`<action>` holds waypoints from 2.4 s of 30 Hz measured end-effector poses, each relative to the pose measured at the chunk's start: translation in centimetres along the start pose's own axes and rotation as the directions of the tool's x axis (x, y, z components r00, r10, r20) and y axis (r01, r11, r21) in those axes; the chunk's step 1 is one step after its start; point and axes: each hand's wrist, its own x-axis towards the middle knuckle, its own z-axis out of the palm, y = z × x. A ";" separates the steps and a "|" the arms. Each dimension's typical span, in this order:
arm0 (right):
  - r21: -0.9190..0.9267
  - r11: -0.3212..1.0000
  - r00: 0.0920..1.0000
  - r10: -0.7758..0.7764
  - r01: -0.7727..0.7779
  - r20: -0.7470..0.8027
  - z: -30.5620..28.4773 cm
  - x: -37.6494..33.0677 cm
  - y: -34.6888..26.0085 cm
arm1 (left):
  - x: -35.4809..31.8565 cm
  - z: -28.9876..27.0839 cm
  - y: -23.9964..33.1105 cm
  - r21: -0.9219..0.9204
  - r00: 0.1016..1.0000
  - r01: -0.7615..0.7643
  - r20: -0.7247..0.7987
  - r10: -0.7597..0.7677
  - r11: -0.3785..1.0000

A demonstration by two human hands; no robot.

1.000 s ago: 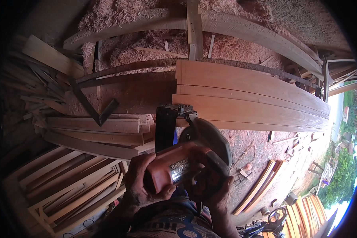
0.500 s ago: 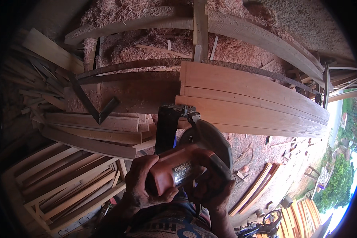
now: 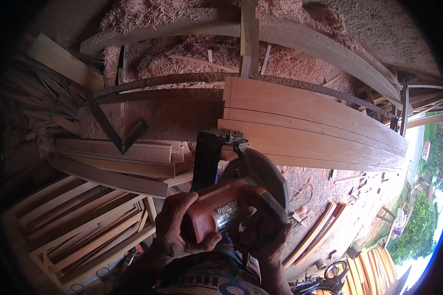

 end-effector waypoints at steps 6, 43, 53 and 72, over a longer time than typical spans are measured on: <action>0.087 0.996 1.000 0.016 -0.015 -0.015 -0.1 -0.4 0.4 | 0.9 -0.1 0.0 0.054 0.995 -0.077 -0.062 0.080 0.996; 0.236 0.971 0.998 -0.015 0.030 -0.065 -0.3 0.7 0.1 | 3.3 -0.5 0.2 0.032 0.996 -0.069 -0.062 0.071 0.997; 0.294 0.955 0.998 0.051 -0.038 -0.037 -0.4 1.2 -0.3 | 3.4 -0.4 -0.3 0.059 0.997 -0.066 -0.045 0.069 0.996; 0.112 0.986 0.988 0.134 -0.125 -0.080 -0.5 2.0 -1.4 | 4.8 -0.9 0.1 0.038 0.997 -0.058 -0.039 0.059 0.998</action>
